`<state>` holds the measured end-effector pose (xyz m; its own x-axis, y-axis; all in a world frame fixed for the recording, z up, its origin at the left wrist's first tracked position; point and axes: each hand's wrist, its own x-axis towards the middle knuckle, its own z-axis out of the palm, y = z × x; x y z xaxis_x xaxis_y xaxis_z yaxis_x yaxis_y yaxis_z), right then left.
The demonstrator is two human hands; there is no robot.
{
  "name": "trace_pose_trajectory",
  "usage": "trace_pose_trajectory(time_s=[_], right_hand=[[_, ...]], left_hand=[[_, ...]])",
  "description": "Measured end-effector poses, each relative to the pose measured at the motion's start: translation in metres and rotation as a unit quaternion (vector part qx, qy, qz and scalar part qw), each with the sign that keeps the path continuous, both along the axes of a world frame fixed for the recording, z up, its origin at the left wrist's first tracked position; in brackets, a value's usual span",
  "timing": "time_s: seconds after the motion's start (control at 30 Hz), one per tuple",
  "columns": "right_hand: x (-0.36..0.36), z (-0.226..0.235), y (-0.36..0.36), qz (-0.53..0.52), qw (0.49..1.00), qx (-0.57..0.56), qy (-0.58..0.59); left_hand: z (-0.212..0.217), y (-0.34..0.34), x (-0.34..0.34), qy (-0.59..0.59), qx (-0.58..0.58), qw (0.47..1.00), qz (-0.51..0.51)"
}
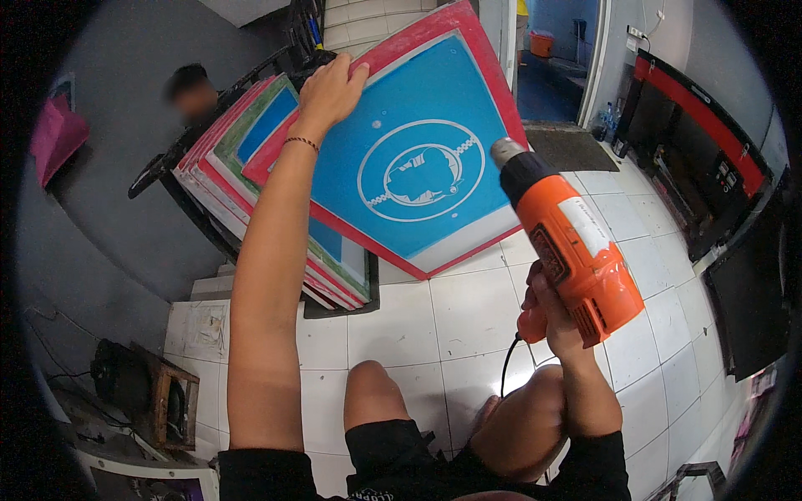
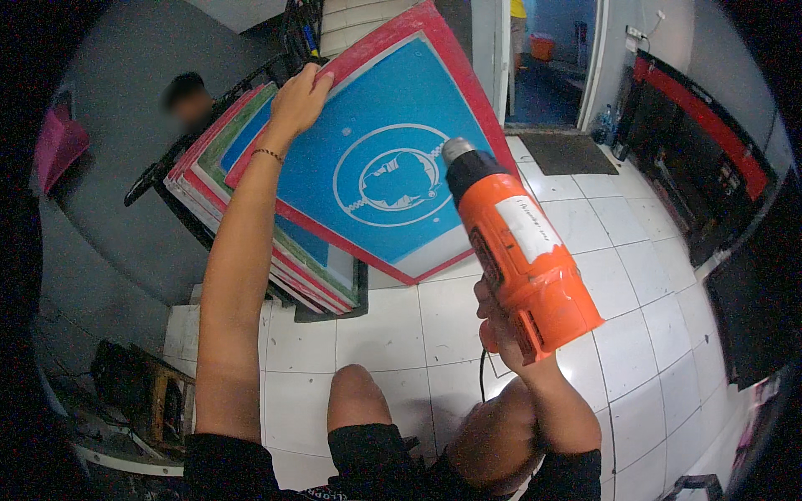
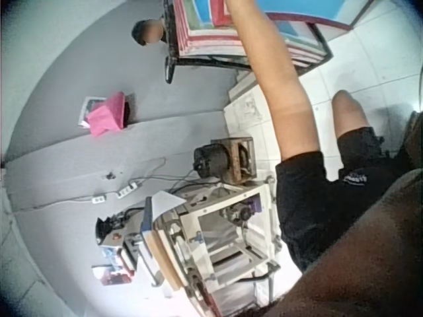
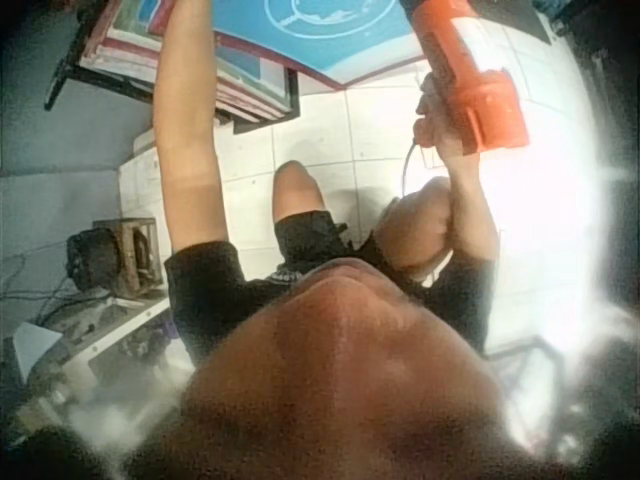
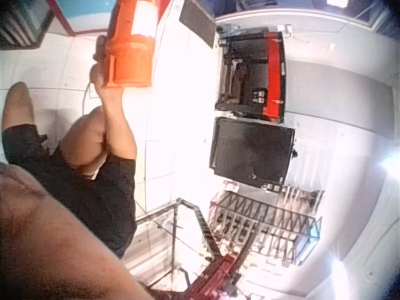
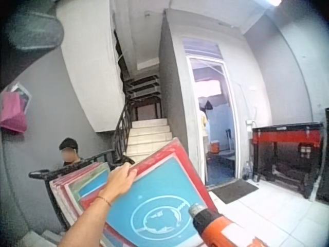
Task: The person uses a heat gun to dry several screen-printing frames, turning each frame over and moving it to a stack.
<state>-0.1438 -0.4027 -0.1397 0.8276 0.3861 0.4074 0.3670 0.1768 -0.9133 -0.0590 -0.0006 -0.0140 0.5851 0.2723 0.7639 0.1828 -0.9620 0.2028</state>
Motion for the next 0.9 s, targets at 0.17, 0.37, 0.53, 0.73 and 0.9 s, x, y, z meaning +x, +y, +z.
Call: trace_pose_trajectory(time_s=[0.17, 0.37, 0.53, 0.73, 0.9], right_hand=[[-0.002, -0.004, 0.004, 0.002, 1.000, 0.006, 0.007], [-0.004, 0.002, 0.002, 0.005, 0.998, -0.009, 0.062], [-0.002, -0.002, 0.003, 0.008, 0.999, 0.014, 0.041], [0.002, -0.002, 0.011, -0.021, 1.000, 0.005, 0.015], [0.002, -0.003, 0.007, -0.010, 0.999, -0.014, 0.028]], left_hand=[[-0.001, -0.001, -0.001, -0.002, 0.000, 1.000, -0.004], [-0.003, 0.003, 0.002, -0.011, 0.000, 1.000, -0.014], [-0.001, 0.001, 0.001, -0.002, -0.007, 1.000, -0.014], [-0.002, 0.005, 0.003, -0.001, 0.004, 1.000, -0.012], [-0.005, 0.006, 0.004, -0.012, 0.008, 1.000, -0.015]])
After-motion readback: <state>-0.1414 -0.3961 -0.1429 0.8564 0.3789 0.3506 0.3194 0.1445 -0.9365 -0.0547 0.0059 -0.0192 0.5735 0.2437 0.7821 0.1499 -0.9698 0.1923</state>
